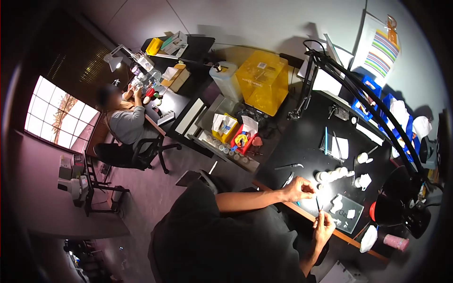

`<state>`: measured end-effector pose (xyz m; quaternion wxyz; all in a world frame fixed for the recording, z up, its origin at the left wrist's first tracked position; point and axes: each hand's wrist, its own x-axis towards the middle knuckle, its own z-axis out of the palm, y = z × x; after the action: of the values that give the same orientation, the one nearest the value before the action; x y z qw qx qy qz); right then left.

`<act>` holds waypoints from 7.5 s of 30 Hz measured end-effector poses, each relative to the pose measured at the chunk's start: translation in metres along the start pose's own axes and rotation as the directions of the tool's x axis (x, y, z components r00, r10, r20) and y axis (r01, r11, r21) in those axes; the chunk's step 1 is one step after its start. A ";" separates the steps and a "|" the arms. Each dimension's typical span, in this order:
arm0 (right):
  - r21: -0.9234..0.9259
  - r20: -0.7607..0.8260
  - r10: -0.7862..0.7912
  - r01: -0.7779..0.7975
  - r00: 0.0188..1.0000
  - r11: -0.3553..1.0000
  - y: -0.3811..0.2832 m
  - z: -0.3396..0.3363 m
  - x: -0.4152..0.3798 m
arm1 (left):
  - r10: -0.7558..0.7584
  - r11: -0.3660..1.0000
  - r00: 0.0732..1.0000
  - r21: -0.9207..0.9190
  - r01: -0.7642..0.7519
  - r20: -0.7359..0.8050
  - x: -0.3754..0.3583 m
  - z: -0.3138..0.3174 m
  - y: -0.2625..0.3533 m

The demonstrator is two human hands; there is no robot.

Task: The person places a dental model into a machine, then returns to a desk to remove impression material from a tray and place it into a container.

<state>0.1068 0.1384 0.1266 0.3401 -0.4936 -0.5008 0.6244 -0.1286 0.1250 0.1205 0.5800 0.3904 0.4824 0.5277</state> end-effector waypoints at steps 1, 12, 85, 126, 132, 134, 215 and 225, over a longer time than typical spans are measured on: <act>0.007 0.008 0.012 -0.012 1.000 1.000 0.000 0.002 0.000 | 0.021 1.000 1.000 -0.020 -0.021 -0.004 0.001 0.002 0.000; -0.195 -0.060 0.089 -0.099 0.994 0.976 -0.033 0.022 -0.009 | 0.048 0.994 0.995 0.104 -0.040 -0.082 -0.010 0.003 0.015; -0.768 -0.162 -0.277 0.055 0.947 0.638 0.114 0.060 0.047 | 0.150 0.723 0.976 0.655 -0.219 0.160 0.031 -0.044 -0.003; 0.131 -0.040 0.148 -0.142 0.988 0.981 0.042 0.082 0.028 | 0.786 0.264 0.487 0.504 -0.822 0.382 -0.092 -0.082 0.322; 0.028 -0.055 0.174 -0.173 0.983 0.985 0.027 0.078 0.026 | 0.722 0.087 0.381 0.470 -0.879 0.578 -0.126 -0.071 0.382; 0.118 -0.048 0.175 -0.168 0.983 0.979 0.026 0.076 0.025 | 0.717 0.081 0.392 0.489 -0.869 0.577 -0.132 -0.072 0.387; 0.244 -0.163 0.120 -0.078 0.979 0.967 0.038 0.052 0.030 | 0.686 0.138 0.429 0.473 -0.870 0.588 -0.078 -0.125 0.369; 0.176 -0.190 0.188 -0.155 0.964 0.972 0.034 0.051 0.023 | 0.668 0.192 0.422 0.407 -0.893 0.613 -0.043 -0.137 0.352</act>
<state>0.0542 0.1361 0.0882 0.3729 -0.5680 -0.3669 0.6354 -0.3439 0.1235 0.4337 0.0949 0.8399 0.2721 0.4600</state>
